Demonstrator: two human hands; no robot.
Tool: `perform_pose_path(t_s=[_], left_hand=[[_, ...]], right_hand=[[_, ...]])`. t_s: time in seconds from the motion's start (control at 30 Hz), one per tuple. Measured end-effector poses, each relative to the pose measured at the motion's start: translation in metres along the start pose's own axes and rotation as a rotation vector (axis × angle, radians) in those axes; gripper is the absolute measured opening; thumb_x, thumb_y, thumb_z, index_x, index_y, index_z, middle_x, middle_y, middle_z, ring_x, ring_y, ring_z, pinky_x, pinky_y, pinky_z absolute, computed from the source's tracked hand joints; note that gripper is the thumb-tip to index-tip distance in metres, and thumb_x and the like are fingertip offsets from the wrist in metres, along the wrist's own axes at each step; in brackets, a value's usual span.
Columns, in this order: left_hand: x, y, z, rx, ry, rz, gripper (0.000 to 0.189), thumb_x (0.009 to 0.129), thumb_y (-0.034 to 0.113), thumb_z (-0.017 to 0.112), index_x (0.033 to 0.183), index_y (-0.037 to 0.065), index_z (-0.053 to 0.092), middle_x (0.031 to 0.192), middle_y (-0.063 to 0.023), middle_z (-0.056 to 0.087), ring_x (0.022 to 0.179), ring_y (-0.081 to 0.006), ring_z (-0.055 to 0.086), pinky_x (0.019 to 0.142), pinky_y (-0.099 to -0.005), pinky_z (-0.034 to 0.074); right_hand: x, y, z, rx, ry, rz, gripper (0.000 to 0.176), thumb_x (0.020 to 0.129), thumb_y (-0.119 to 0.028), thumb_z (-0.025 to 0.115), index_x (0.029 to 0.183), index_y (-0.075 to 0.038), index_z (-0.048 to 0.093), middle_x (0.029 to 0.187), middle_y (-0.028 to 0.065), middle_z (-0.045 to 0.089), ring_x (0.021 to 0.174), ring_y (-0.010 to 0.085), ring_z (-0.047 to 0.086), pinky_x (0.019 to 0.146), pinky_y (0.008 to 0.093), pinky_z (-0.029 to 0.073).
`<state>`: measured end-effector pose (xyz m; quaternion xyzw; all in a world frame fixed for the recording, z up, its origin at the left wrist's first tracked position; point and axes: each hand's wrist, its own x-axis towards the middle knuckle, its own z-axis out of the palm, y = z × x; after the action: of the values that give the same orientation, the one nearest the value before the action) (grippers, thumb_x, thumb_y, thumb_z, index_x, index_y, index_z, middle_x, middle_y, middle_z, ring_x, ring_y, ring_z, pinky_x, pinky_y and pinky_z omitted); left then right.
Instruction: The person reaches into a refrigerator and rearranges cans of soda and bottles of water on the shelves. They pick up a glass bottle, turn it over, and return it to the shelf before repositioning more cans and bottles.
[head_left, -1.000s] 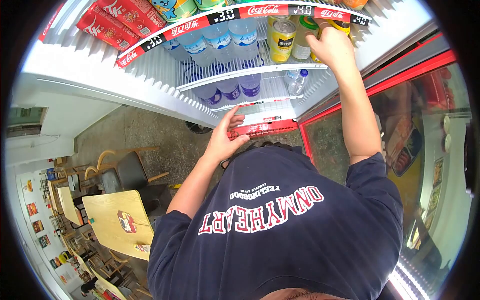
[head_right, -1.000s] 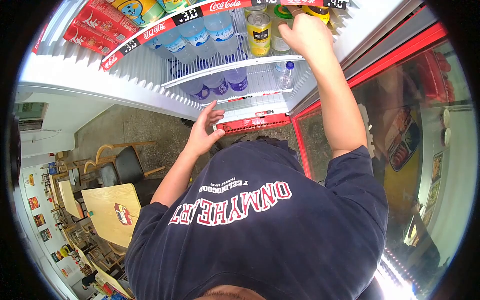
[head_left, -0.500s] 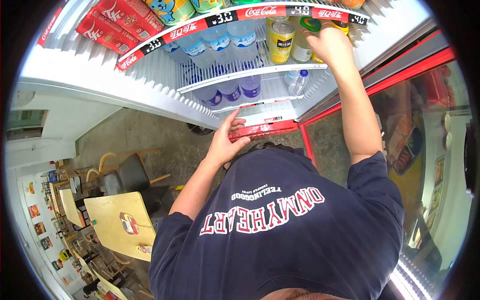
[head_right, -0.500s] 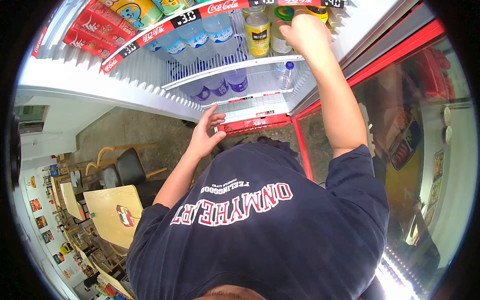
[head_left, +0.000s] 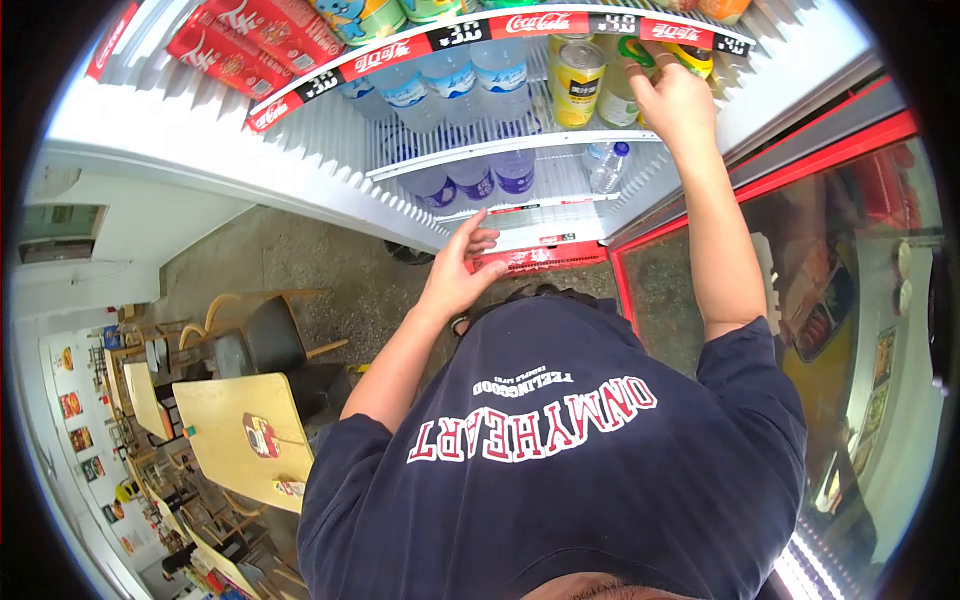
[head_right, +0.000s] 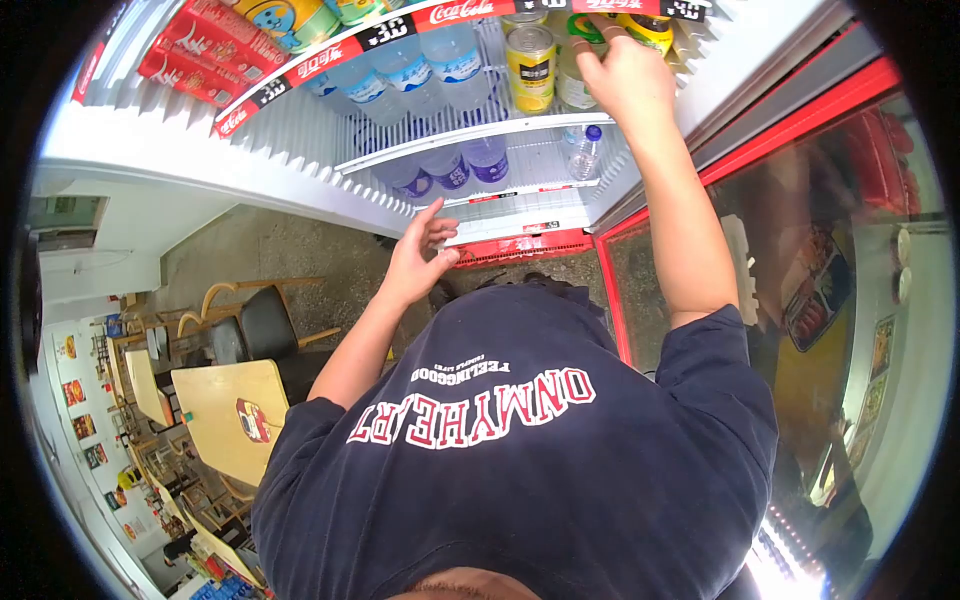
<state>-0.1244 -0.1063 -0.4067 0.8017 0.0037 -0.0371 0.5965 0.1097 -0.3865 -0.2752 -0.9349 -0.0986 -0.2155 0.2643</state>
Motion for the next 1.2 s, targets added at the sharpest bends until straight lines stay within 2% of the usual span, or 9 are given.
perform_pose_path(t_s=[0.03, 0.2, 0.3, 0.47, 0.73, 0.87, 0.97, 1.17, 1.2], left_hand=[[0.003, 0.001, -0.003, -0.012, 0.022, -0.007, 0.087, 0.083, 0.01, 0.08, 0.156, 0.008, 0.033, 0.13, -0.0162, 0.063, 0.117, -0.0267, 0.063, 0.101, -0.0396, 0.051], [0.028, 0.004, -0.026, 0.05, 0.25, 0.094, 0.077, 0.085, 0.012, 0.078, 0.151, 0.003, 0.04, 0.132, -0.0167, 0.062, 0.119, -0.0254, 0.061, 0.104, -0.0399, 0.048], [0.047, 0.018, -0.042, 0.137, 0.329, 0.13, 0.08, 0.083, 0.018, 0.081, 0.15, 0.001, 0.04, 0.134, -0.0195, 0.059, 0.121, -0.0279, 0.06, 0.104, -0.0418, 0.048], [0.078, 0.029, -0.06, 0.245, 0.434, 0.167, 0.093, 0.08, 0.031, 0.084, 0.152, 0.0, 0.036, 0.137, -0.0244, 0.055, 0.124, -0.0339, 0.059, 0.104, -0.0455, 0.048], [0.123, 0.031, -0.098, 0.356, 0.557, 0.11, 0.116, 0.075, 0.043, 0.084, 0.155, -0.011, 0.02, 0.148, -0.0332, 0.042, 0.13, -0.0429, 0.052, 0.106, -0.0451, 0.046], [0.142, 0.034, -0.108, 0.299, 0.634, 0.157, 0.115, 0.074, 0.04, 0.085, 0.157, -0.007, 0.02, 0.148, -0.0333, 0.041, 0.13, -0.0443, 0.05, 0.109, -0.0469, 0.044], [0.151, 0.036, -0.114, 0.48, 0.825, 0.299, 0.105, 0.075, 0.038, 0.084, 0.153, -0.006, 0.029, 0.145, -0.0332, 0.044, 0.127, -0.0477, 0.051, 0.111, -0.0486, 0.04], [0.157, 0.103, -0.137, 0.647, 0.897, 0.67, 0.058, 0.087, 0.022, 0.075, 0.136, -0.001, 0.055, 0.136, -0.0294, 0.055, 0.127, -0.0443, 0.051, 0.107, -0.0479, 0.039], [0.159, 0.107, -0.142, 0.728, 0.86, 0.666, 0.045, 0.094, 0.022, 0.064, 0.135, 0.004, 0.058, 0.136, -0.0258, 0.057, 0.126, -0.0449, 0.051, 0.109, -0.0497, 0.037]], right_hand=[[-0.003, -0.003, -0.001, 0.066, -0.011, 0.02, 0.052, 0.09, -0.049, 0.061, 0.133, -0.02, 0.066, 0.082, 0.0127, 0.074, 0.081, 0.0371, 0.072, 0.075, 0.0476, 0.057], [-0.057, -0.013, 0.014, 0.709, 0.198, -0.09, 0.04, 0.09, -0.018, 0.076, 0.127, -0.005, 0.066, 0.069, 0.0019, 0.068, 0.06, 0.0036, 0.058, 0.058, 0.0207, 0.049], [-0.094, -0.02, 0.038, 0.743, 0.067, -0.194, 0.043, 0.088, -0.012, 0.076, 0.128, -0.005, 0.064, 0.07, 0.0016, 0.067, 0.06, 0.0038, 0.057, 0.057, 0.0218, 0.048], [-0.155, -0.03, 0.068, 0.779, -0.359, -0.102, 0.045, 0.09, -0.013, 0.073, 0.132, -0.005, 0.06, 0.07, 0.0009, 0.064, 0.058, 0.0059, 0.055, 0.057, 0.0239, 0.046], [-0.196, -0.027, 0.081, 0.772, -0.545, 0.027, 0.051, 0.09, -0.018, 0.072, 0.137, -0.007, 0.056, 0.074, 0.0034, 0.065, 0.056, 0.0094, 0.056, 0.056, 0.0268, 0.047], [-0.198, -0.017, 0.083, 0.742, -0.552, 0.048, 0.05, 0.09, -0.018, 0.072, 0.136, -0.008, 0.056, 0.076, 0.0035, 0.065, 0.057, 0.0103, 0.057, 0.058, 0.0278, 0.048], [-0.201, -0.014, 0.081, 0.723, -0.564, 0.053, 0.049, 0.091, -0.018, 0.072, 0.136, -0.008, 0.057, 0.076, 0.0035, 0.065, 0.059, 0.0106, 0.058, 0.06, 0.028, 0.049], [-0.22, -0.007, 0.083, 0.732, -0.592, 0.09, 0.047, 0.091, -0.019, 0.072, 0.135, -0.008, 0.057, 0.076, 0.0037, 0.066, 0.062, 0.0113, 0.06, 0.062, 0.0281, 0.05], [-0.221, -0.005, 0.083, 0.735, -0.601, 0.096, 0.047, 0.092, -0.019, 0.071, 0.135, -0.008, 0.057, 0.076, 0.0038, 0.066, 0.062, 0.0114, 0.06, 0.062, 0.0281, 0.05]])
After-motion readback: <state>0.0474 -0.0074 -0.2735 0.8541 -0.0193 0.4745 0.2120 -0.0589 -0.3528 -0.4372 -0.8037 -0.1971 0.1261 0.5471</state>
